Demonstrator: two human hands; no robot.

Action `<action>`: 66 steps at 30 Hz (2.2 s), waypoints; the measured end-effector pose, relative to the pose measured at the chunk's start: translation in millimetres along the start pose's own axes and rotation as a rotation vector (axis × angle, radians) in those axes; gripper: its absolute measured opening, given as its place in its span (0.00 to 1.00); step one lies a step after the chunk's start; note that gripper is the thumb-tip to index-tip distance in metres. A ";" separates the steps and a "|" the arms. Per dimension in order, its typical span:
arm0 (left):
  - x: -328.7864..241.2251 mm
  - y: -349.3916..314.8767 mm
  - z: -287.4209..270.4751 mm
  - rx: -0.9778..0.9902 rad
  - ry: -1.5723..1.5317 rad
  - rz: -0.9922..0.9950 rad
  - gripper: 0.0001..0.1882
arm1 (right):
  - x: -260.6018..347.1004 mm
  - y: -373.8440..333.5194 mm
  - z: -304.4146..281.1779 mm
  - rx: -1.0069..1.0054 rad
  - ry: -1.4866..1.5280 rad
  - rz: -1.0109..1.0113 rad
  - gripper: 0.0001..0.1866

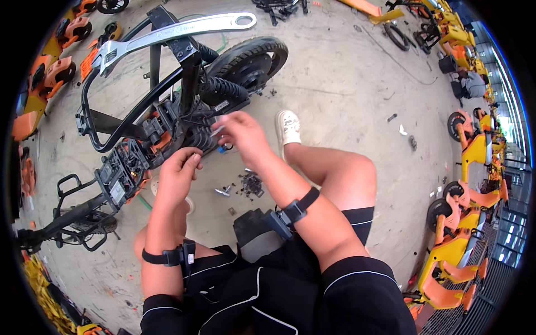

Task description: The person is assembling a metal bracket onto a motorcycle frame, using an adjustable wrench to tighten components and then handling small pins and fasteners to secure a joint.

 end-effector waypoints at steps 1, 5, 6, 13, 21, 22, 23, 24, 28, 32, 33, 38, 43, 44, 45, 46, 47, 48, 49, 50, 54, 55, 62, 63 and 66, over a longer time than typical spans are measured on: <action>4.9 6.5 2.6 -0.026 0.031 0.017 0.10 | -15.4 10.1 -20.8 -0.090 0.209 0.028 0.10; 25.1 19.4 19.5 -0.065 0.207 0.111 0.08 | -90.3 24.4 -70.9 -0.075 0.341 0.423 0.11; 28.6 21.0 23.7 -0.053 0.278 0.149 0.08 | -110.6 21.4 -73.2 -0.030 0.424 0.538 0.11; 50.1 27.4 41.5 0.047 0.673 0.156 0.15 | -169.4 -0.5 -61.9 0.187 0.704 0.660 0.15; 61.8 36.7 42.3 0.012 0.714 0.225 0.23 | -170.6 7.1 -110.0 0.253 0.613 0.655 0.30; 62.8 39.0 39.5 0.023 0.681 0.191 0.24 | -179.0 10.7 -131.2 0.208 0.515 0.707 0.31; 63.8 41.1 36.6 0.028 0.632 0.143 0.24 | -188.1 16.0 -154.7 0.144 0.454 0.730 0.26; 64.3 41.4 35.7 0.067 0.655 0.108 0.23 | -199.0 23.2 -177.5 0.114 0.384 0.756 0.22; 62.3 36.3 37.6 0.198 0.631 0.014 0.20 | -250.3 55.6 -260.3 -0.226 -0.184 0.783 0.15; 59.3 28.6 44.2 0.262 0.615 0.004 0.19 | -279.4 86.4 -285.8 -0.022 -1.172 0.542 0.17; 58.7 27.0 45.4 0.274 0.636 0.015 0.19 | -280.0 92.0 -285.6 -0.076 -1.255 0.398 0.18; 60.8 19.0 46.5 0.284 0.594 -0.031 0.18 | -286.2 97.3 -269.8 -0.217 -1.277 0.406 0.16; 59.7 15.5 43.1 0.269 0.606 -0.028 0.18 | -271.9 127.7 -246.8 -0.348 -1.355 0.311 0.14; 58.2 15.5 42.1 0.260 0.615 -0.026 0.19 | -266.9 137.6 -244.0 -0.378 -1.321 0.272 0.14; 56.0 15.3 41.0 0.252 0.625 -0.025 0.19 | -262.1 147.5 -242.8 -0.426 -1.293 0.266 0.14; 52.7 15.5 40.1 0.243 0.644 0.000 0.19 | -257.2 158.6 -240.3 -0.410 -1.257 0.211 0.15; 48.8 15.3 39.4 0.236 0.663 0.026 0.19 | -253.0 169.2 -239.3 -0.416 -1.229 0.187 0.15; 44.9 15.1 38.3 0.224 0.669 0.047 0.19 | -249.9 178.9 -238.9 -0.429 -1.204 0.177 0.16; 41.6 14.2 38.2 0.227 0.664 0.045 0.19 | -248.1 189.1 -236.9 -0.388 -1.221 0.138 0.16; 38.6 13.0 37.9 0.235 0.647 0.050 0.19 | -249.1 197.9 -234.8 -0.352 -1.242 0.121 0.17; 34.8 6.4 35.2 0.249 0.622 0.028 0.19 | -274.2 227.1 -226.1 -0.230 -1.371 0.136 0.17; 35.8 4.6 33.8 0.251 0.629 0.022 0.19 | -282.5 233.7 -222.1 -0.203 -1.355 0.043 0.17; 51.4 -3.2 28.0 0.242 0.635 -0.031 0.20 | -327.1 255.1 -225.6 -0.165 -1.351 0.029 0.14; 53.6 -5.2 28.8 0.263 0.638 -0.056 0.20 | -328.2 253.3 -227.4 -0.163 -1.319 0.059 0.14; 54.5 -9.0 31.0 0.263 0.636 -0.032 0.21 | -322.8 240.4 -232.6 -0.168 -1.091 0.150 0.13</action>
Point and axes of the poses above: each hand's wrist, its own y-axis towards the middle knuckle, its own z-axis out of the palm, x = y × z, the point moved 3 cm from there along y, towards the middle knuckle, and after that the axes turned 13 degrees about y, right-handed, at the moved point
